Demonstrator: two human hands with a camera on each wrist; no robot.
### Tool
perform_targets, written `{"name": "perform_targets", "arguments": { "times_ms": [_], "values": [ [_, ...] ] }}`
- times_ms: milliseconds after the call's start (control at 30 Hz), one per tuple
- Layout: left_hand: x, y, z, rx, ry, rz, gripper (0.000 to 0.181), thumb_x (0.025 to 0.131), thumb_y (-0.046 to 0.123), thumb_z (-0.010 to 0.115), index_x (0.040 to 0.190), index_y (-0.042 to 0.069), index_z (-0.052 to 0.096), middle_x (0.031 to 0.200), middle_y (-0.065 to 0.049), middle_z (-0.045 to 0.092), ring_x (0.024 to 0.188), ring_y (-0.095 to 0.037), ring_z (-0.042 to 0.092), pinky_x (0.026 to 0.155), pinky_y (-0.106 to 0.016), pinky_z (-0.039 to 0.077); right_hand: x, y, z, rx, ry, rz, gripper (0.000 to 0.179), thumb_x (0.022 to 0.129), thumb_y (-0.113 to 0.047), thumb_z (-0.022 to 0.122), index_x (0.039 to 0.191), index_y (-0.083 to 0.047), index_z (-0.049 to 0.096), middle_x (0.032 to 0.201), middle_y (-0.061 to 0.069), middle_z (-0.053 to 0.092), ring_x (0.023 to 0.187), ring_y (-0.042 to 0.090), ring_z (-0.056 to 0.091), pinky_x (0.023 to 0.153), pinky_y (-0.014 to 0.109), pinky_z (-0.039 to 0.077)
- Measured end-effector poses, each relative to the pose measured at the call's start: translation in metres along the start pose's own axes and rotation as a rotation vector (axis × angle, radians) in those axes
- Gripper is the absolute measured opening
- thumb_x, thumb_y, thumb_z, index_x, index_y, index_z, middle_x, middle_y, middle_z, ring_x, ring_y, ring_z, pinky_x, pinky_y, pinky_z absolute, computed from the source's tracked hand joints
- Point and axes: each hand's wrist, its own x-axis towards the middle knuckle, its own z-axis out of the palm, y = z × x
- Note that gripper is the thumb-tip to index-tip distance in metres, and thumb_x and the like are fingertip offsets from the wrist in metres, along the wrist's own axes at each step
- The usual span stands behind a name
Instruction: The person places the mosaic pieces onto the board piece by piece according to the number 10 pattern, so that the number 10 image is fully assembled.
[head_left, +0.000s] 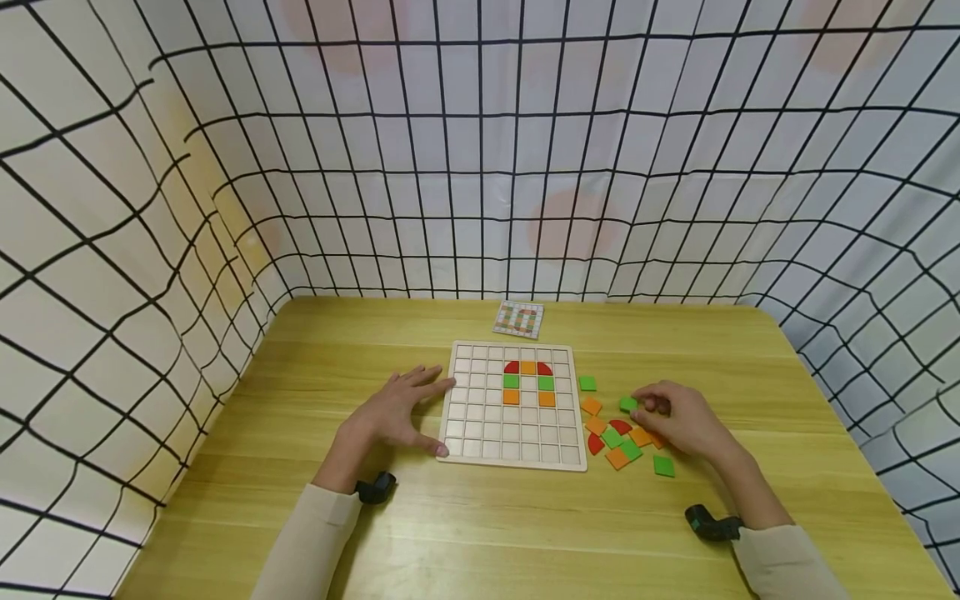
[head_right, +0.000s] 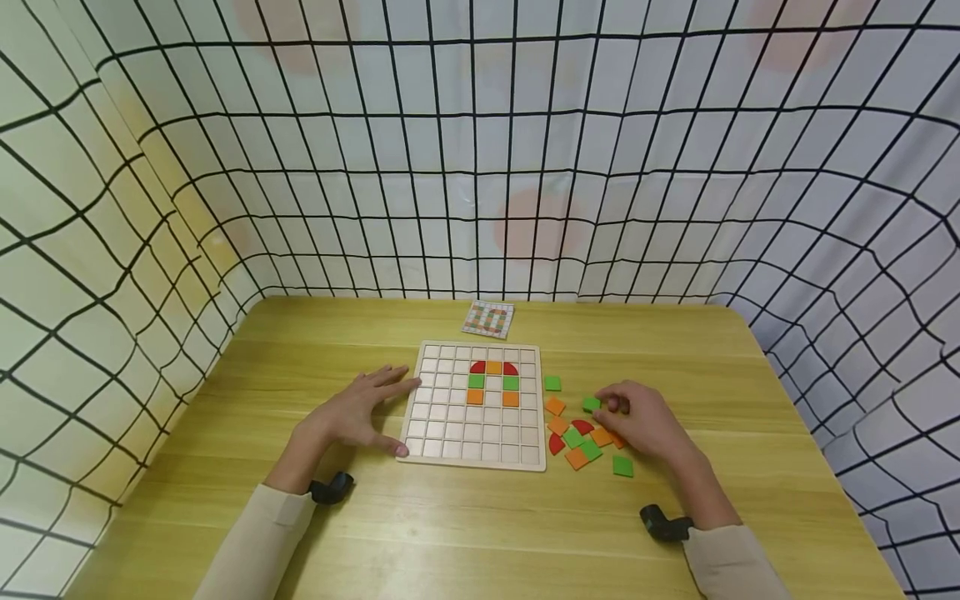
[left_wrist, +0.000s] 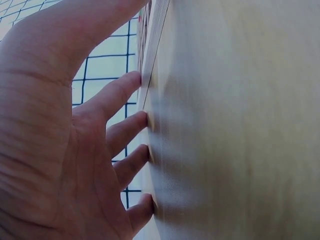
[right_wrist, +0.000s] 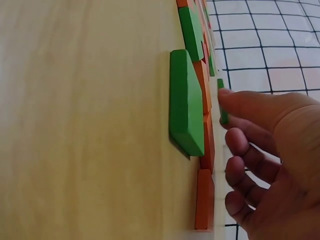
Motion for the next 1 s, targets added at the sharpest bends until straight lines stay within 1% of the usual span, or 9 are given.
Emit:
{"name": "perform_targets", "arguments": {
  "times_ms": [133, 233, 333, 533, 700, 833, 1000],
  "values": [
    [0.001, -0.001, 0.000, 0.005, 0.000, 0.000, 0.114, 0.066, 0.073, 0.084, 0.161, 0.031, 0.036, 0.173, -0.006, 0.022, 0.160, -0.037, 0.016, 0.128, -0.064, 0.011, 0.001, -0.005, 0.000, -0.003, 0.002, 0.000, 0.035, 0.096, -0.031, 0.076, 0.120, -0.006, 0.072, 0.092, -0.001, 0.065, 0.085, 0.014, 0.058, 0.078, 0.026, 0.053],
    [0.001, -0.001, 0.000, 0.005, 0.000, -0.002, 0.115, 0.066, 0.074, 0.083, 0.161, 0.032, 0.036, 0.173, -0.006, 0.022, 0.160, -0.036, 0.015, 0.128, -0.064, 0.010, 0.002, -0.010, 0.001, -0.005, 0.004, -0.009, 0.035, 0.095, -0.032, 0.076, 0.120, -0.007, 0.072, 0.093, -0.001, 0.065, 0.086, 0.015, 0.059, 0.080, 0.029, 0.055],
    [0.001, -0.001, 0.000, 0.001, -0.002, -0.005, 0.115, 0.066, 0.074, 0.083, 0.161, 0.032, 0.036, 0.173, -0.006, 0.022, 0.160, -0.036, 0.015, 0.128, -0.064, 0.010, 0.004, -0.016, 0.004, 0.002, 0.005, -0.021, 0.035, 0.095, -0.031, 0.077, 0.120, -0.007, 0.072, 0.093, -0.001, 0.065, 0.085, 0.016, 0.058, 0.078, 0.030, 0.053],
    [0.001, -0.001, 0.000, -0.004, -0.003, -0.004, 0.115, 0.066, 0.074, 0.083, 0.161, 0.032, 0.036, 0.173, -0.006, 0.021, 0.160, -0.036, 0.014, 0.128, -0.064, 0.010, 0.011, -0.031, 0.013, 0.034, -0.015, -0.033, 0.033, 0.094, -0.028, 0.078, 0.119, -0.008, 0.073, 0.092, -0.001, 0.063, 0.082, 0.017, 0.054, 0.072, 0.027, 0.050],
    [0.001, -0.001, 0.000, 0.006, -0.007, -0.009, 0.116, 0.066, 0.075, 0.083, 0.162, 0.032, 0.035, 0.173, -0.006, 0.021, 0.161, -0.036, 0.014, 0.128, -0.064, 0.010, 0.016, -0.046, 0.025, 0.053, -0.038, -0.047, 0.029, 0.093, -0.024, 0.079, 0.117, -0.009, 0.073, 0.090, -0.002, 0.062, 0.083, 0.017, 0.053, 0.071, 0.025, 0.047],
    [0.001, -0.001, 0.000, 0.008, -0.010, -0.016, 0.116, 0.066, 0.075, 0.083, 0.162, 0.032, 0.035, 0.173, -0.006, 0.021, 0.161, -0.036, 0.014, 0.128, -0.064, 0.010, 0.020, -0.058, 0.037, 0.084, -0.061, -0.086, 0.025, 0.092, -0.021, 0.080, 0.113, -0.009, 0.074, 0.087, -0.003, 0.061, 0.081, 0.016, 0.052, 0.068, 0.024, 0.045],
    [0.001, 0.000, 0.000, 0.004, -0.009, -0.017, 0.116, 0.065, 0.075, 0.083, 0.162, 0.032, 0.035, 0.173, -0.006, 0.021, 0.161, -0.036, 0.014, 0.128, -0.064, 0.009, 0.025, -0.071, 0.049, 0.092, -0.088, -0.111, 0.022, 0.091, -0.023, 0.080, 0.110, -0.012, 0.075, 0.085, -0.003, 0.058, 0.080, 0.015, 0.051, 0.068, 0.023, 0.043]
  ]
}}
